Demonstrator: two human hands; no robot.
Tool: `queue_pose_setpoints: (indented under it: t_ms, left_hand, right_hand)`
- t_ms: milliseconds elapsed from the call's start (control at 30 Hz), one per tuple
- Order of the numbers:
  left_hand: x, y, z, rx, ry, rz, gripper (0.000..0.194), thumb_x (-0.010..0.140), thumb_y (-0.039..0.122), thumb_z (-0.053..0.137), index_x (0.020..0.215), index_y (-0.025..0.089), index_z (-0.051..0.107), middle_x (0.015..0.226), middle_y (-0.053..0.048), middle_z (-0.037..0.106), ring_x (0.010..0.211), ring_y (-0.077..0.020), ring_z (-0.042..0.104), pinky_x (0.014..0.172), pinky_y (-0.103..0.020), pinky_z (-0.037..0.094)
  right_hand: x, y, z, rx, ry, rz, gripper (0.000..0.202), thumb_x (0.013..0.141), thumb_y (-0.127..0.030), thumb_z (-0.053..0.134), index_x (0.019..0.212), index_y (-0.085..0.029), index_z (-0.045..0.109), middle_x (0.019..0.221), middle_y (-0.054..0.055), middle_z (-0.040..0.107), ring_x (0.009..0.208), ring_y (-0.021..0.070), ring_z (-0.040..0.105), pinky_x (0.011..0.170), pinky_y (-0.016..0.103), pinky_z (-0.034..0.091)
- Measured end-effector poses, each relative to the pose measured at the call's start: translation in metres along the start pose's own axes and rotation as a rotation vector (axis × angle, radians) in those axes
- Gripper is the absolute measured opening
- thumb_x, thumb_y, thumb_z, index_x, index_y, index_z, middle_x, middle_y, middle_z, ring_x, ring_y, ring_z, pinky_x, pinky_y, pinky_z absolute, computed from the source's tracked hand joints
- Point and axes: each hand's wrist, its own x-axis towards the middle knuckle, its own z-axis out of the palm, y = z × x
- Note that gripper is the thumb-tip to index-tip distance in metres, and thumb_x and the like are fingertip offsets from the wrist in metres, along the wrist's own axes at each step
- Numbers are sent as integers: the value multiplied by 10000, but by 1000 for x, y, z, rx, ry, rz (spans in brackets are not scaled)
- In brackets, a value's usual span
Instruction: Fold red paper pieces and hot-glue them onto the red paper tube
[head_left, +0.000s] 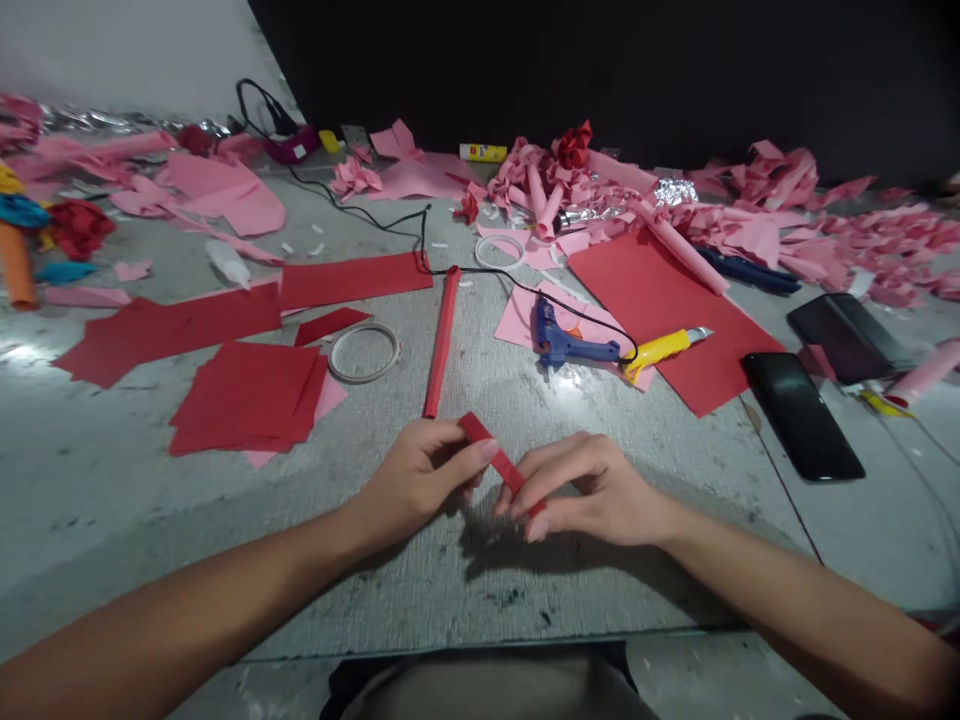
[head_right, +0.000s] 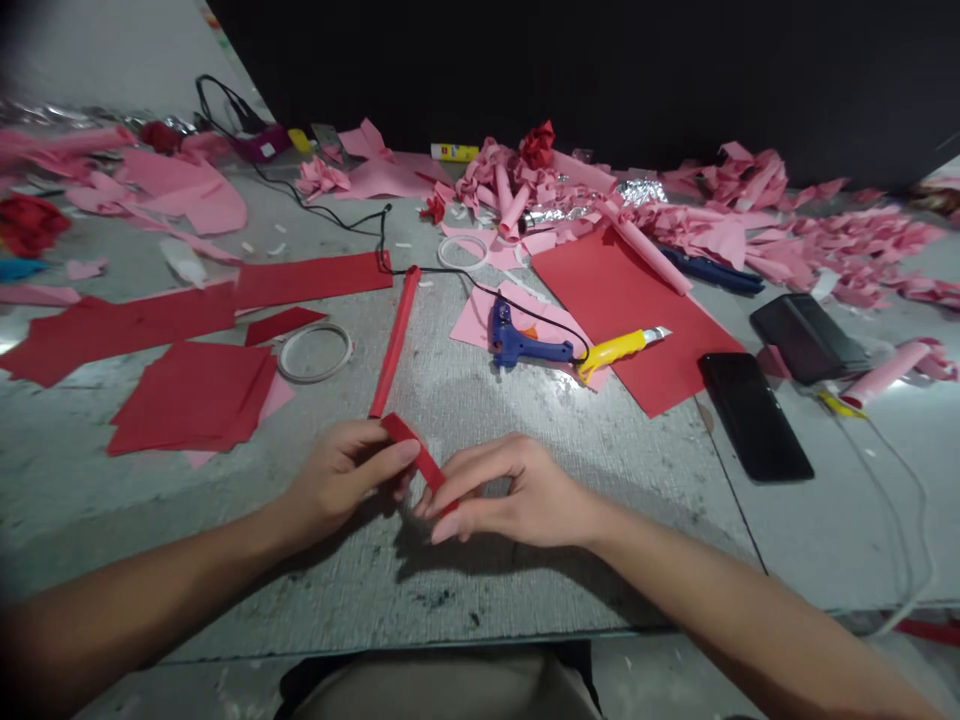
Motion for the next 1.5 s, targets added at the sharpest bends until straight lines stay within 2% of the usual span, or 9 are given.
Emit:
queue_pose_setpoints:
  t_ms: [100,233,400,700,767,933,1100,1367,1500]
  left_hand:
    - [-1,-2,-2,-94,49,-69,469,991,556,694,747,155,675,621,-3,625,516,-101,564,459,-203,440]
    - [1,-2,-1,-142,126,-60,422,965,504,738,742,151,679,604,3,627,503,-93,573,439,-182,448]
    - [5,0,1,-168,143,-39,345,947,430,757,753,153,686,597,20,622,485,-87,570,426,-178,468]
    - [3,-5,-1,-299,78,-108,395,952,489,782,754,152,727,653,-11,666,537,-101,614,441,-176,471]
    - [5,-6,-3,-389,49,-119,372,925,479,810,756,153,756,660,-21,684,547,-107,633,476,-187,496]
    - [8,-2,-4,-448,-88,-127,361,894,473,827,741,148,799,657,-44,711,546,-111,637,528,-209,517]
    - [6,-1,-2,-220,-147,-100,414,964,510,760,763,149,792,673,-51,726,595,-121,658,590,-223,523]
    - [3,4,2,151,64,168,290,1041,372,684,891,177,839,705,-16,680,652,-101,589,636,-230,454]
    - [1,1,-1,-142,-55,118,243,1021,356,723,1213,259,836,815,-22,725,671,-106,632,646,-220,518]
  right_hand:
    - [-2,-2,-1,66,24,63,217,842,-212,937,1051,-213,881,879,51,815,596,93,677,537,189,596]
    - [-3,2,-7,293,84,74,283,911,-354,885,1159,-222,853,830,34,792,585,93,650,484,170,544]
    - [0,6,-17,309,241,84,244,1018,-392,746,976,-170,839,760,48,782,558,106,651,501,196,536]
    - [2,0,-11,64,205,151,239,1044,-313,686,914,-167,823,733,26,774,529,94,614,518,210,524]
    - [2,-4,-8,-100,216,78,160,1030,-269,708,1067,-196,845,827,28,799,587,94,626,564,214,539]
    - [-2,-7,-3,-314,67,-195,371,1003,-125,702,1338,-260,787,1060,58,830,879,141,749,797,279,608]
    - [-3,-6,-3,-299,-9,-181,159,997,-165,745,1099,-203,861,985,81,830,850,146,774,775,266,611]
    - [-1,-3,-4,-215,22,-133,103,928,-189,844,1030,-192,858,923,62,811,794,136,739,764,273,596]
    - [0,-4,-7,-32,28,-35,126,910,-178,864,1033,-199,872,934,66,804,771,130,734,714,252,624]
